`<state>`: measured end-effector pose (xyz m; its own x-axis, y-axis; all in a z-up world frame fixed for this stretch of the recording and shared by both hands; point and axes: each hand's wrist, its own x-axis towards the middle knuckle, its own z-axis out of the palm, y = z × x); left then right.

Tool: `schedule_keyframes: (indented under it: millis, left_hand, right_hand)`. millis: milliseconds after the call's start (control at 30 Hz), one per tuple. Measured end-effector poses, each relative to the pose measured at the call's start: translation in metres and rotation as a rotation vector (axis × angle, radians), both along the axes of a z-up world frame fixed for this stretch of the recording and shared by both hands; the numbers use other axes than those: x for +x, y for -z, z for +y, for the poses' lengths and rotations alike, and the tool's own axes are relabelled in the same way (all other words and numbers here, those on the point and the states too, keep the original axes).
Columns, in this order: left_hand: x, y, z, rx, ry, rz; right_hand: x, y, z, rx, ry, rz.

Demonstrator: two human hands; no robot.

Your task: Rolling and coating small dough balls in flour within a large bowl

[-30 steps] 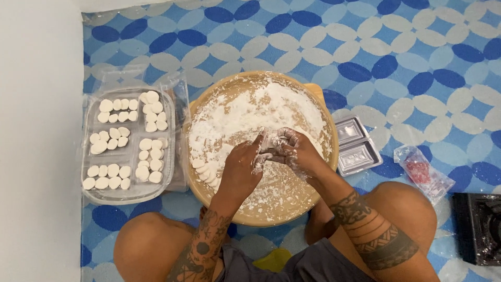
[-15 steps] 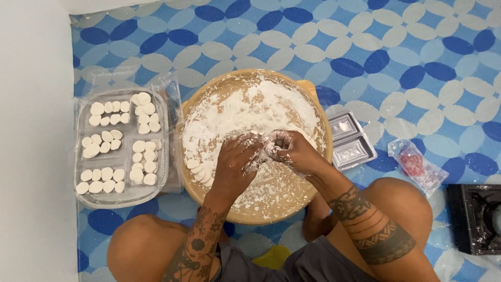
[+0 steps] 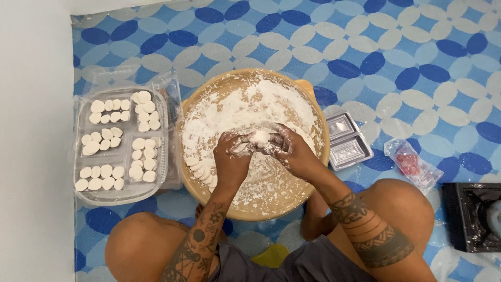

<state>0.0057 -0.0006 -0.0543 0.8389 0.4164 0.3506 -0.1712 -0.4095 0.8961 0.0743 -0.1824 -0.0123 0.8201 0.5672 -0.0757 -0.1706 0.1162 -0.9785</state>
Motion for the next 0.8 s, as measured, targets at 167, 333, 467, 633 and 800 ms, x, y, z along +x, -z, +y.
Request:
schedule_keyframes:
  millis: [167,333,467,633,800]
  left_hand:
    - [-0.010,-0.053,-0.025,-0.223,-0.005,0.403]
    - [-0.019,-0.046,-0.024,-0.115,0.015,0.274]
    - [-0.020,-0.031,-0.016,0.003,0.066,0.171]
    - [-0.016,-0.024,-0.013,0.089,0.129,0.033]
    - [-0.011,-0.040,-0.002,0.128,0.090,-0.070]
  right_hand:
    - [-0.009,-0.012,-0.001,-0.081,0.181,-0.084]
    - [-0.013,-0.008,-0.002,-0.080,0.232,-0.111]
    - [-0.019,-0.011,0.002,-0.105,0.248,-0.199]
    - [-0.020,-0.005,0.006,-0.184,0.173,-0.327]
    - [-0.019,-0.005,0.005,-0.247,0.107,-0.275]
